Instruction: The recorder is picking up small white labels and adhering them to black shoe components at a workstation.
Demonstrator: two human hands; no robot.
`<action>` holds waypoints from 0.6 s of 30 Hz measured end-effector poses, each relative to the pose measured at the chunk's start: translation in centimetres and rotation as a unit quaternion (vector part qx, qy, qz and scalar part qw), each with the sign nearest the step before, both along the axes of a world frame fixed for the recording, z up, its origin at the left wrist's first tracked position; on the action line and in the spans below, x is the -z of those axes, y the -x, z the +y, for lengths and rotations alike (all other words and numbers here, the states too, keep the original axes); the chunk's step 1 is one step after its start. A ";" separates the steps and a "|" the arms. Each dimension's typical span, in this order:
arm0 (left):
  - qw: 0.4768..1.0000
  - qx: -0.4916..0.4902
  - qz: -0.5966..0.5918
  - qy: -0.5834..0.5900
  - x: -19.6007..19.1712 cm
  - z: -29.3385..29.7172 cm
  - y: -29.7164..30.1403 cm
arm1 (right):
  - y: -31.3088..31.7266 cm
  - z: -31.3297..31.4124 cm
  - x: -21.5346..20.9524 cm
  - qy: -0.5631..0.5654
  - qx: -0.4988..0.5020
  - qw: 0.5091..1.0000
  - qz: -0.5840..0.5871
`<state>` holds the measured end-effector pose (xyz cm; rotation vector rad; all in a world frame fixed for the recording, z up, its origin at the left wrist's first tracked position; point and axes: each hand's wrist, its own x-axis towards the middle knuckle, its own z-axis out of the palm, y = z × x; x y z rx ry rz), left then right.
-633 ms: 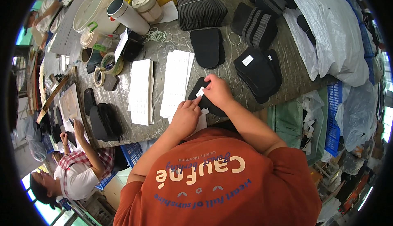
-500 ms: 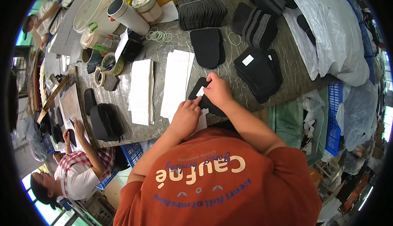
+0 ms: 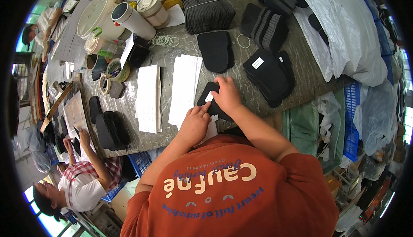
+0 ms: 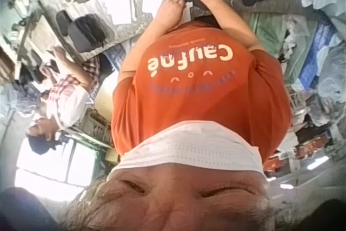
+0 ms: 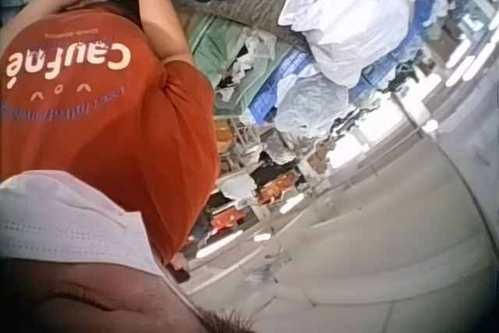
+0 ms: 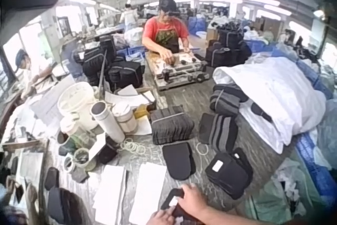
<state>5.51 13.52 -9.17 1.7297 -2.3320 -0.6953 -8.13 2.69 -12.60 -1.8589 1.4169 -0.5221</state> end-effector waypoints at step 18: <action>0.938 -0.207 0.276 0.011 0.2 -0.4 -1.2 | 8.3 -7.2 -9.2 0.376 0.094 0.917 0.091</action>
